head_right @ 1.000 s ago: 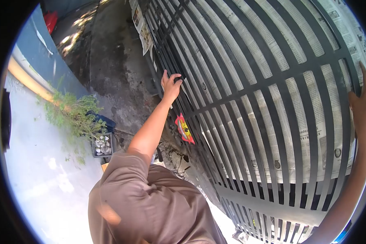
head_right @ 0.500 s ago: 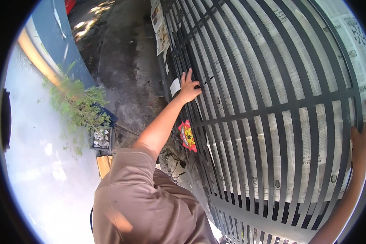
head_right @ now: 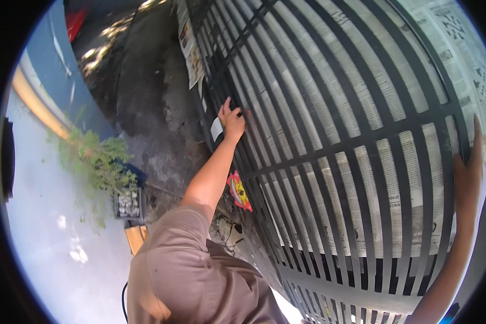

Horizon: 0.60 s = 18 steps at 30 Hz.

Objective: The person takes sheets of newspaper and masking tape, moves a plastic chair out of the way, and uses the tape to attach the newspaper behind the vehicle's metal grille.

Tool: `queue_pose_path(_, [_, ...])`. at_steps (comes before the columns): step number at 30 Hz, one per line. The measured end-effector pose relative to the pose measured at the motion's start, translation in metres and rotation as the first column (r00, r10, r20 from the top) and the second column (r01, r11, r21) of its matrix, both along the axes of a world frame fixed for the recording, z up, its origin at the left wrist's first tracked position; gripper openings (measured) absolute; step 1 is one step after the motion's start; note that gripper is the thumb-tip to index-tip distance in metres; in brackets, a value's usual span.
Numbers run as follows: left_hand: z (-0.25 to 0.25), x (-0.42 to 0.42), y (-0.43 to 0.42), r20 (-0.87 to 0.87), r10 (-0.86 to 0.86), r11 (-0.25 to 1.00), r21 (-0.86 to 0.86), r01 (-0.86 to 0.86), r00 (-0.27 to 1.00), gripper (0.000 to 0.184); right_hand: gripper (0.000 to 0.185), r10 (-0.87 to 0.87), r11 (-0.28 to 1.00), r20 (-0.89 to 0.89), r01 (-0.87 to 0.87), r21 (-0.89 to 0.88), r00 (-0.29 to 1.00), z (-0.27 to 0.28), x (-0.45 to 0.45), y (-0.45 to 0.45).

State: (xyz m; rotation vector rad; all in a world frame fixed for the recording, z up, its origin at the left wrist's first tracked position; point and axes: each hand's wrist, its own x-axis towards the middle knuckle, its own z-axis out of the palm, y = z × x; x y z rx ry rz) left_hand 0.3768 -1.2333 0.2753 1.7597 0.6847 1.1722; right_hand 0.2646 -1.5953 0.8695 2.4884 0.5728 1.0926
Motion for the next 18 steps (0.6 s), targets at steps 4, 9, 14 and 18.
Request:
queue_pose_path(4, [-0.022,0.016,0.012,0.049,0.047,0.986,0.157,-0.055,0.998,0.032,0.088,-0.108,0.991,0.098,0.115,-0.063,0.989,-0.002,-0.019,0.015])
queue_pose_path(9, [-0.021,0.019,0.021,0.033,-0.028,0.994,0.109,0.024,0.999,0.020,0.085,-0.255,0.956,-0.006,0.253,0.146,0.967,-0.006,-0.034,0.046])
queue_pose_path(14, [-0.017,0.021,0.025,0.022,-0.129,0.992,0.015,0.129,0.991,0.018,0.081,-0.286,0.946,-0.007,0.283,0.158,0.958,-0.009,-0.034,0.055])
queue_pose_path(18, [-0.017,0.021,0.028,-0.039,-0.171,0.985,-0.008,0.171,0.984,0.023,0.082,-0.236,0.969,0.092,0.226,0.104,0.968,-0.011,-0.023,0.045])
